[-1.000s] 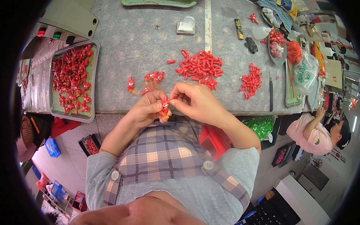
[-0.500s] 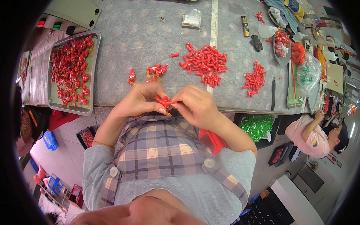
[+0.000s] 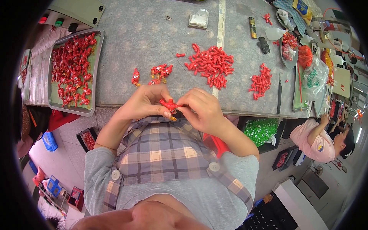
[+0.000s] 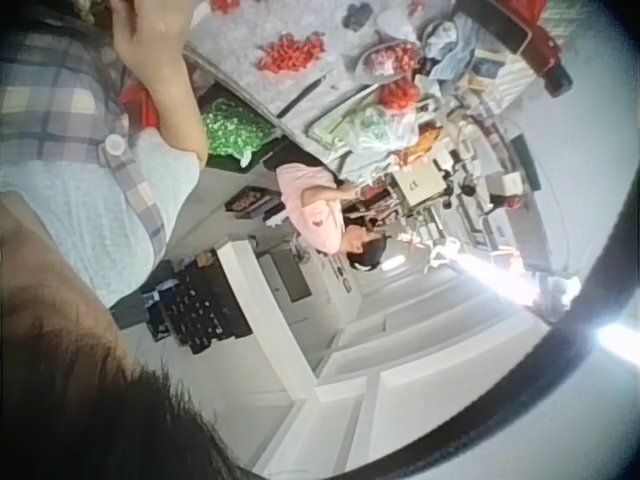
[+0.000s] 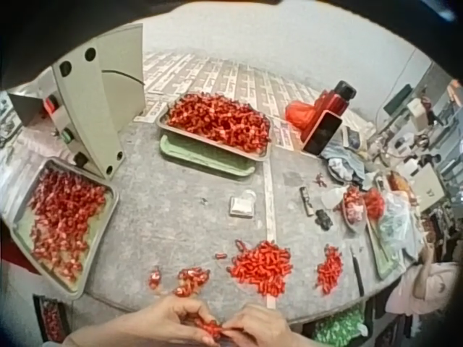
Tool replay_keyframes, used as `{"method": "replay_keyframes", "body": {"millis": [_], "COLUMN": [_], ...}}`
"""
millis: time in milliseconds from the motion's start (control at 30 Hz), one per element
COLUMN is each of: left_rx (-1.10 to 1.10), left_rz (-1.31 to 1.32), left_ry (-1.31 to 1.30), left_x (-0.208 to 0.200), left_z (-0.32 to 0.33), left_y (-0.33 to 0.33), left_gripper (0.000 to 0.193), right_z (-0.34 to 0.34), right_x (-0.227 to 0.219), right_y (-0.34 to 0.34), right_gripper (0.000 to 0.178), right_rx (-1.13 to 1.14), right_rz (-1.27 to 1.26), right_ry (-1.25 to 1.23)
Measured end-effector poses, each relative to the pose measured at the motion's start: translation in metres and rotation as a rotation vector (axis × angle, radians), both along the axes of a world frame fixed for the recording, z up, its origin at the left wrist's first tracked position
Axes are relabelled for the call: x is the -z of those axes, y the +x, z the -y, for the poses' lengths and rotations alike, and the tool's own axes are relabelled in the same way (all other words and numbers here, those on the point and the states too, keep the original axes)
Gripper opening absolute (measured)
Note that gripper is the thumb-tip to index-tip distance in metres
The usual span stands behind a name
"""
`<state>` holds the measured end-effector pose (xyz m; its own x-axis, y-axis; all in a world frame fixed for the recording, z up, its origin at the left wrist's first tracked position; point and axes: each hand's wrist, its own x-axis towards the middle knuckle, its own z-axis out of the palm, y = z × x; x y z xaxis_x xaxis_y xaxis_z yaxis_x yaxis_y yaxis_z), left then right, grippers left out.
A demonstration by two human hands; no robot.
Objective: The person assembles small red plastic components together by hand at a workbench.
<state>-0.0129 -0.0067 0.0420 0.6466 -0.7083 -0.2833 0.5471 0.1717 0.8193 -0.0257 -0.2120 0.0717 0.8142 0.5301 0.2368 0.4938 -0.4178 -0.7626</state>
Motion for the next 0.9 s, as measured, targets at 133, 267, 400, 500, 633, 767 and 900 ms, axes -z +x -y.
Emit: {"method": "replay_keyframes", "body": {"millis": [133, 267, 400, 500, 633, 767, 900], "left_rx": [-0.004, -0.016, -0.015, -0.016, -0.007, -0.009, -0.007], "left_rz": [-0.007, -0.016, 0.001, -0.001, 0.004, 0.003, 0.012], "left_ry": [0.000, -0.022, -0.010, -0.019, -0.002, -0.008, -0.004], "left_x": [0.0003, -0.0008, 0.0006, 0.0003, 0.0017, 0.0014, -0.0005], "left_z": [-0.0005, -0.0008, -0.0010, -0.0011, -0.0012, -0.0008, -0.0007], "left_y": [-0.0003, 0.0001, 0.0000, 0.0001, -0.0008, -0.0010, -0.0003], "left_gripper": [0.019, 0.020, 0.020, 0.020, 0.021, 0.020, 0.020], "right_z": [-0.0008, -0.0009, -0.0014, -0.0012, -0.0011, -0.0004, -0.0004], "right_x": [-0.0015, -0.0027, -0.0028, -0.0030, -0.0039, -0.0029, -0.0031], "right_y": [0.0014, 0.0024, 0.0021, 0.0020, 0.0029, 0.0032, 0.0038], "right_gripper": [0.018, 0.017, 0.016, 0.017, 0.017, 0.017, 0.018], "right_rx": [-0.002, -0.015, -0.013, -0.012, -0.033, -0.045, -0.044], "right_rz": [0.003, -0.009, -0.007, -0.015, 0.008, 0.023, 0.046], "right_ry": [0.005, -0.005, -0.011, -0.019, -0.012, -0.009, -0.004]}}
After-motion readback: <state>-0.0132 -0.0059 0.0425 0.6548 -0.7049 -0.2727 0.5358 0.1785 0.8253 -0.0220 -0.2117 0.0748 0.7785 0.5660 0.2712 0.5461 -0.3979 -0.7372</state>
